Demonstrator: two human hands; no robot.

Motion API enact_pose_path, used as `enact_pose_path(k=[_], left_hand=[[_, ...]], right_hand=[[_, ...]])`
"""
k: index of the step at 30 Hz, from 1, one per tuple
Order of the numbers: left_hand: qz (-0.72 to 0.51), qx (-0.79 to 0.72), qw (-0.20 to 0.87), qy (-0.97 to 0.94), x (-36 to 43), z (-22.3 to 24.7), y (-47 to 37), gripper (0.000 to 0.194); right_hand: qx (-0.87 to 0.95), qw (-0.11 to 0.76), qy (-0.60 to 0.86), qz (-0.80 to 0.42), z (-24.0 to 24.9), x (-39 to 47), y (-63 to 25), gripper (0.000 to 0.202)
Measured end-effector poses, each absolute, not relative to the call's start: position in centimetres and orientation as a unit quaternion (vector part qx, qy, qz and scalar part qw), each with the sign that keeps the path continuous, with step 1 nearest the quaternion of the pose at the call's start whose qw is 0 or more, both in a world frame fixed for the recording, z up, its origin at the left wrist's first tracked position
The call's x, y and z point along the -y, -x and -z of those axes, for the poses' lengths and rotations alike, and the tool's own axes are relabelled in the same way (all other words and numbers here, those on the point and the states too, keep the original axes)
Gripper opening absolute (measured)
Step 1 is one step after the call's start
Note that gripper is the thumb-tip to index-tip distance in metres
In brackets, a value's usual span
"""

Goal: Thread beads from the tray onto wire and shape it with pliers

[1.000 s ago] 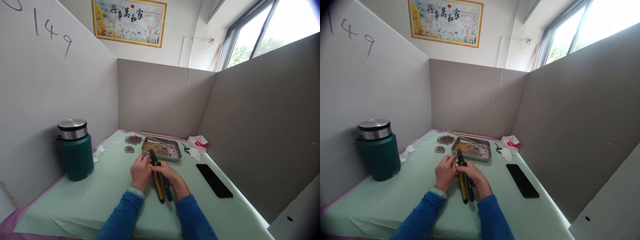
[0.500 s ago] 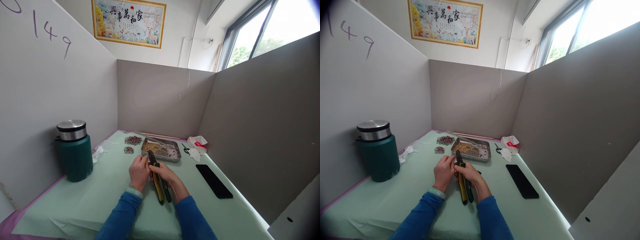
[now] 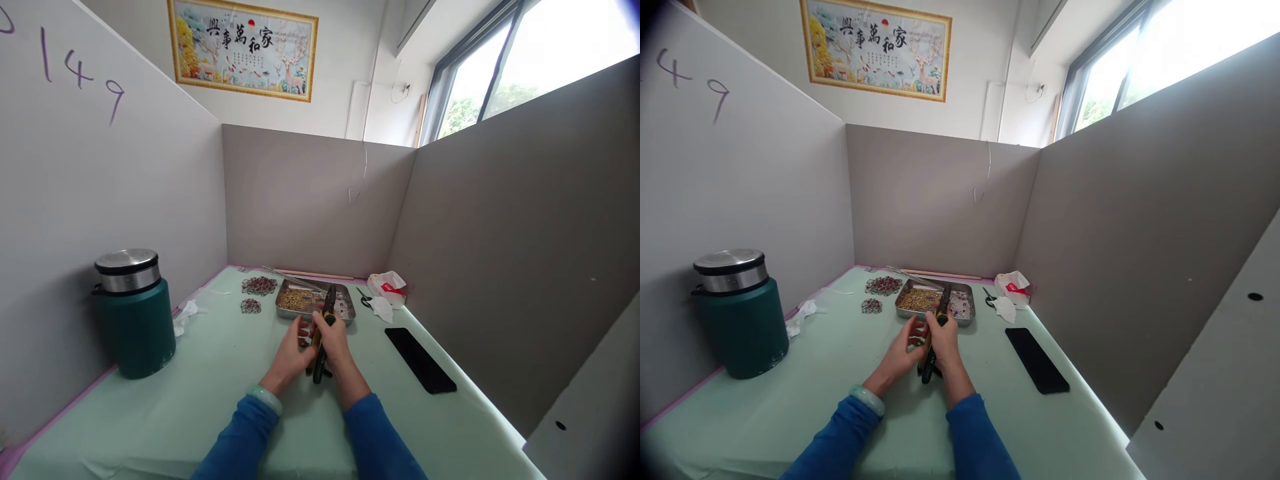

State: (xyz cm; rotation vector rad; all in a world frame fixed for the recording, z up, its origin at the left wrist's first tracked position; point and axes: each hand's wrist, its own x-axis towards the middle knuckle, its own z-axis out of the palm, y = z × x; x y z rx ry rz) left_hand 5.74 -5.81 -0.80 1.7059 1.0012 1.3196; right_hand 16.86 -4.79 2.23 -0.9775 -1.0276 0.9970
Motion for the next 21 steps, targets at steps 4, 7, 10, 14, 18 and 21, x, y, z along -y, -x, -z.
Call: enact_pose_path(k=[4,7,10,14,18,21], left_hand=[[-0.445,-0.272,0.404,-0.752,7.2,0.5,-6.6,0.095],[-0.467,-0.292,0.351,-0.757,7.7,0.7,-7.6,0.102],[-0.485,-0.419,0.31,-0.702,7.7,1.1,-8.5,0.084],[-0.415,-0.568,0.235,-0.671,7.9,0.8,-8.8,0.055],[-0.344,-0.638,0.171,-0.668,8.2,0.2,-8.5,0.042],[-0.328,-0.645,0.158,-0.672,8.3,0.1,-8.4,0.042]], right_hand=[[0.479,0.677,0.433,-0.353,-2.5,5.0,-17.0,0.051],[0.488,0.698,0.415,-0.32,-2.6,5.4,-16.7,0.047],[0.486,0.707,0.387,-0.337,-2.8,5.8,-16.2,0.051],[0.483,0.709,0.342,-0.383,-3.1,6.3,-15.5,0.053],[0.44,0.703,0.309,-0.465,-3.2,6.4,-15.0,0.057],[0.39,0.697,0.285,-0.53,-3.1,6.2,-14.8,0.054]])
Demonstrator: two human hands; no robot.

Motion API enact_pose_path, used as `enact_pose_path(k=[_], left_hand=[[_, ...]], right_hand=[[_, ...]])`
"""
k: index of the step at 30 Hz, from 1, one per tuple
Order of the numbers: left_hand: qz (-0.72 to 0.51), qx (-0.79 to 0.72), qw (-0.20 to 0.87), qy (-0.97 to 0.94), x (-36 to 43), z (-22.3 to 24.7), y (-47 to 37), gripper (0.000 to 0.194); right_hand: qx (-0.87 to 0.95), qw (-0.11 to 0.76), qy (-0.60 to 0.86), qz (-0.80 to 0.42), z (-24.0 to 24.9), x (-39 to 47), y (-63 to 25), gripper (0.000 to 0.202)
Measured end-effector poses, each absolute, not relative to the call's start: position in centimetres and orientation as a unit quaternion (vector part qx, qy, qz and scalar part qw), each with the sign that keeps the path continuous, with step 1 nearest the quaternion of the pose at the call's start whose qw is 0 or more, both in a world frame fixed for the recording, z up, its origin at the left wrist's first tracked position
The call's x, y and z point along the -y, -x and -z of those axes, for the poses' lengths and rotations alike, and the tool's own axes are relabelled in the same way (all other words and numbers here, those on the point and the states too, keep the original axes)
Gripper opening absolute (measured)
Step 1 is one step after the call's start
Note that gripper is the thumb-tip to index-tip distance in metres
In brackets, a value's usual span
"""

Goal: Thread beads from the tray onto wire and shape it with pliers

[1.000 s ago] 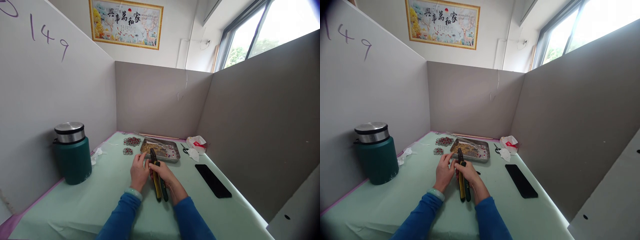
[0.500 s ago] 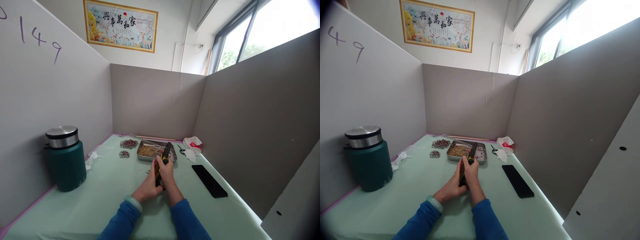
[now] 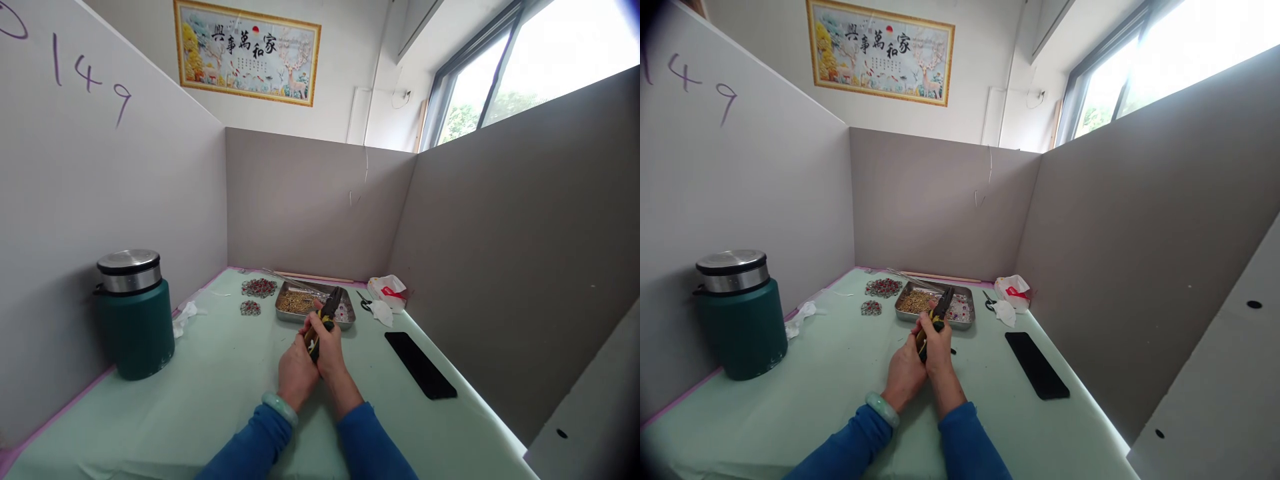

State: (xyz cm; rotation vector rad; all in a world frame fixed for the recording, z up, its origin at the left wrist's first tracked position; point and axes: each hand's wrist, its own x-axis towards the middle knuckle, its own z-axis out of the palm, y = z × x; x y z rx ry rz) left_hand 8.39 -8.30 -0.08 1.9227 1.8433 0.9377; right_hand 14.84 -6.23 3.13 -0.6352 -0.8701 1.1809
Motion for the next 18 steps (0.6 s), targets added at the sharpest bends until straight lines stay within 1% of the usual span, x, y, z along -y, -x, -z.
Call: enact_pose_path(k=[4,12,18], left_hand=[[-0.32,-0.65,0.159,-0.671,8.2,0.1,-8.3,0.042],[-0.314,-0.654,0.138,-0.674,7.9,0.2,-8.4,0.04],[-0.318,-0.653,0.141,-0.672,7.9,0.1,-8.4,0.041]], right_hand=[[0.353,0.691,0.281,-0.565,-3.1,5.8,-14.6,0.047],[0.357,0.704,0.295,-0.538,-3.0,5.1,-14.4,0.046],[0.366,0.704,0.299,-0.53,-3.2,5.0,-14.4,0.038]])
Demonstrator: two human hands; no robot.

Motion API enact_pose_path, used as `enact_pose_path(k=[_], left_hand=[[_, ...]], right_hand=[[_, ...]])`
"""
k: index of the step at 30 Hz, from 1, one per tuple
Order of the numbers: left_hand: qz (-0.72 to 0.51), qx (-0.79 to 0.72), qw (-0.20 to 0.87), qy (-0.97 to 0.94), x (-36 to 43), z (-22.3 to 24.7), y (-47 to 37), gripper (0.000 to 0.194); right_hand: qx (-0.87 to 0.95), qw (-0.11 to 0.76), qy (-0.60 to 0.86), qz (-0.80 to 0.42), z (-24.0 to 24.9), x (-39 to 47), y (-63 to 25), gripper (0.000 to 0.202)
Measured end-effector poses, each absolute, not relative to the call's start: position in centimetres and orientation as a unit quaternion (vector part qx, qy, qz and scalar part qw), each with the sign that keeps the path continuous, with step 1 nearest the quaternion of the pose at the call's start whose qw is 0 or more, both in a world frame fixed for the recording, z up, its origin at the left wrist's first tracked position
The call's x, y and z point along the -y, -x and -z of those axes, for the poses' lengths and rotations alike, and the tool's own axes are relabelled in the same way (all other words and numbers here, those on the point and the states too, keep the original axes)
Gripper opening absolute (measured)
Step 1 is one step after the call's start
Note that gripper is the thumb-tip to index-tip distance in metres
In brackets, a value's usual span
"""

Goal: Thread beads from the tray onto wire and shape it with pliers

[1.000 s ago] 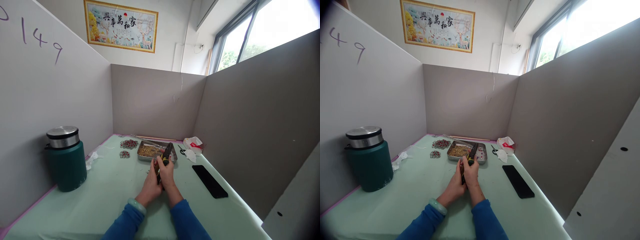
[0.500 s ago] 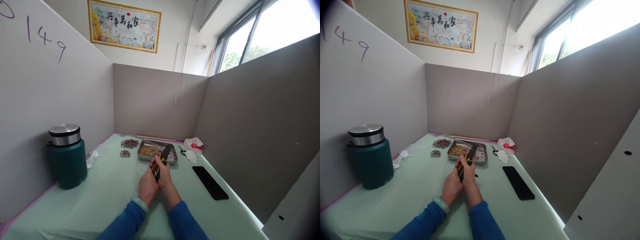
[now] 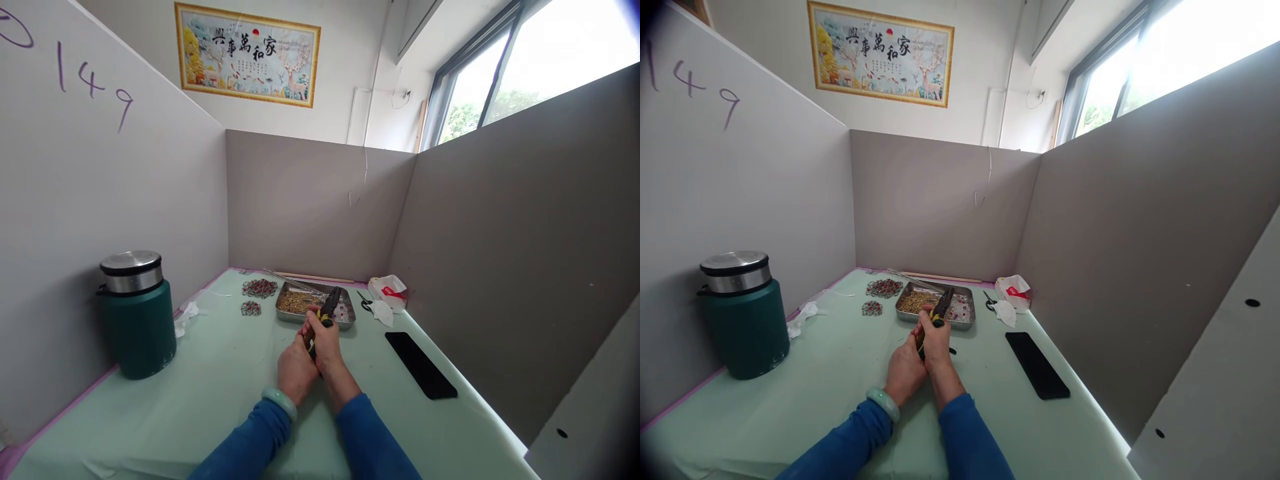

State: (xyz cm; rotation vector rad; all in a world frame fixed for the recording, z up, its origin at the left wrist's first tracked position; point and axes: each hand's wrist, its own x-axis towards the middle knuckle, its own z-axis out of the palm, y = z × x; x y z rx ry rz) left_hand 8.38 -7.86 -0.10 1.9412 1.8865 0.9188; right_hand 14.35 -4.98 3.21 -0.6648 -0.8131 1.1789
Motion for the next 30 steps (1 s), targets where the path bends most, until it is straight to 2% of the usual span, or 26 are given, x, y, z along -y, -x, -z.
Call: enact_pose_path(k=[7,11,14,17,20,23,26,30], left_hand=[[-0.33,-0.613,0.173,-0.697,7.9,0.4,-8.7,0.047],[-0.396,-0.452,0.209,-0.771,8.2,0.3,-8.4,0.062],[-0.445,-0.367,0.212,-0.789,8.3,-0.1,-7.8,0.048],[-0.516,-0.387,0.147,-0.75,8.0,-0.3,-6.9,0.032],[-0.609,-0.447,-0.017,-0.655,7.5,-0.4,-5.8,0.026],[-0.628,-0.492,-0.145,-0.586,7.4,-0.6,-5.0,0.027],[-0.581,-0.533,-0.182,-0.588,7.4,-0.9,-4.8,0.028],[-0.523,-0.575,-0.175,-0.605,7.3,-1.2,-5.0,0.029]], right_hand=[[0.401,0.696,0.31,-0.509,-3.0,4.9,-15.3,0.039],[0.41,0.707,0.271,-0.508,-3.3,5.0,-17.4,0.037],[0.401,0.694,0.241,-0.548,-3.7,5.0,-18.8,0.034],[0.404,0.659,0.232,-0.591,-4.0,5.1,-19.2,0.035],[0.439,0.588,0.258,-0.628,-3.8,5.7,-18.8,0.037],[0.496,0.496,0.315,-0.639,-3.5,6.2,-18.1,0.037],[0.528,0.451,0.358,-0.624,-3.1,6.5,-17.6,0.034],[0.537,0.442,0.358,-0.622,-3.1,6.6,-17.2,0.028]])
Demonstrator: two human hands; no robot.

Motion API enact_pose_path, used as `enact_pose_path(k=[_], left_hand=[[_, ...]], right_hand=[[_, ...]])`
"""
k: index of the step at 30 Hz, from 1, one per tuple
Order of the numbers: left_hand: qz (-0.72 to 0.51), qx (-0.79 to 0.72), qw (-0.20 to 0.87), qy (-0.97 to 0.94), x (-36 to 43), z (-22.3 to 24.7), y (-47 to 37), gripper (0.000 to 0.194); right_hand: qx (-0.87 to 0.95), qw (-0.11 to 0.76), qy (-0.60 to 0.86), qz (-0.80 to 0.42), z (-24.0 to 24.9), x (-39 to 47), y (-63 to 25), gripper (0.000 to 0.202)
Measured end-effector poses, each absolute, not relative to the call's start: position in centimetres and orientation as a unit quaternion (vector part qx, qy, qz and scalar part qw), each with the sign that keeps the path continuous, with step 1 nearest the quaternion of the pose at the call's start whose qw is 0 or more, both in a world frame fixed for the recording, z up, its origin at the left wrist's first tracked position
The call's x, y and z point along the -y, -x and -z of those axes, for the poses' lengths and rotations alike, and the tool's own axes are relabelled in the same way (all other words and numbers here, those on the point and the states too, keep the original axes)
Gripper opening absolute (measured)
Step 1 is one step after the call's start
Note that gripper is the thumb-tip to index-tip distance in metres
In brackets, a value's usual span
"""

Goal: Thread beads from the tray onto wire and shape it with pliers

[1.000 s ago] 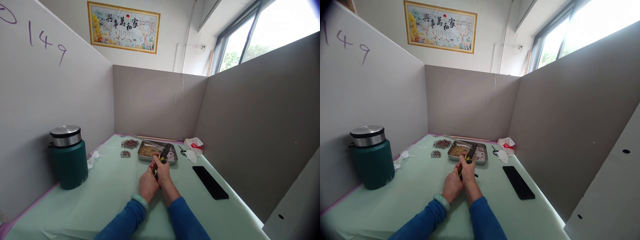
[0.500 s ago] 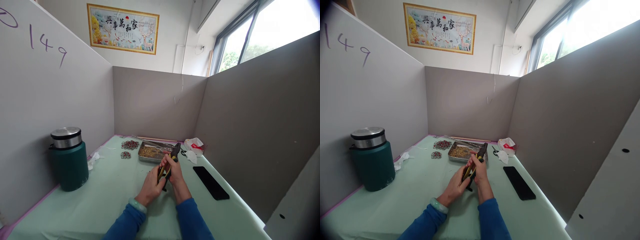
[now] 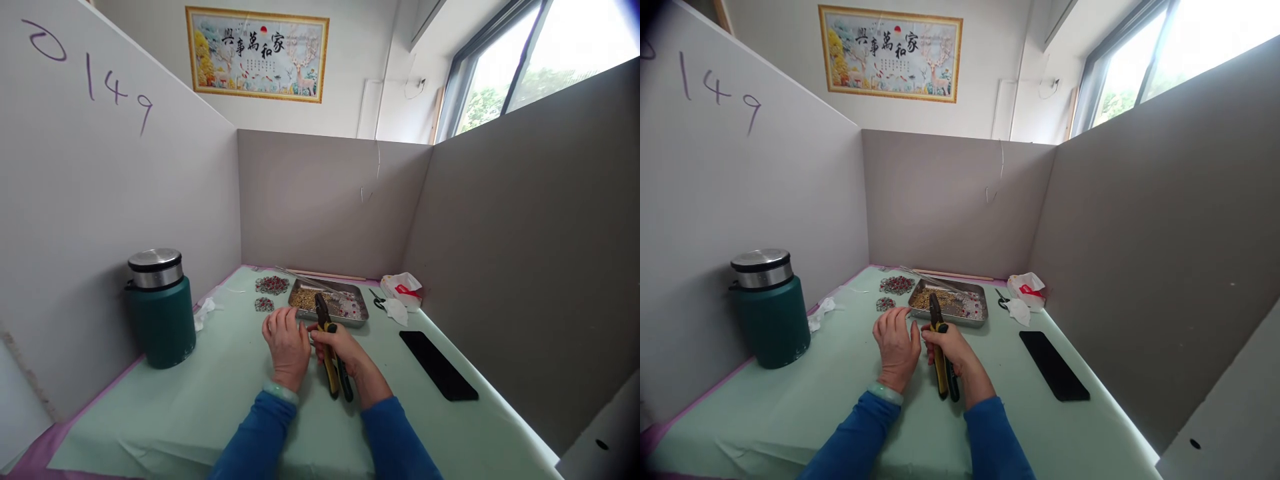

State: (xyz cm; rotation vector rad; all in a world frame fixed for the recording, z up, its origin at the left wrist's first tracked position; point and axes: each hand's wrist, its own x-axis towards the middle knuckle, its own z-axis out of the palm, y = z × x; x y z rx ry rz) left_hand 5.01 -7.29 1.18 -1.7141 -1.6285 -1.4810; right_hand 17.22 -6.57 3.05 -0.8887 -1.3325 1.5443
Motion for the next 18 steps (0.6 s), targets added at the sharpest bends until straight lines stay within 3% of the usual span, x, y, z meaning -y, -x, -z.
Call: enact_pose_path(k=[4,18], left_hand=[[0.483,0.587,0.158,0.631,7.0,-1.0,-4.9,0.028],[0.41,0.632,0.175,0.634,6.4,-0.7,-3.9,0.028]], right_hand=[[0.573,0.426,0.364,-0.597,-3.1,6.6,-16.8,0.022],[0.611,0.391,0.407,-0.556,-2.8,6.5,-16.1,0.035]])
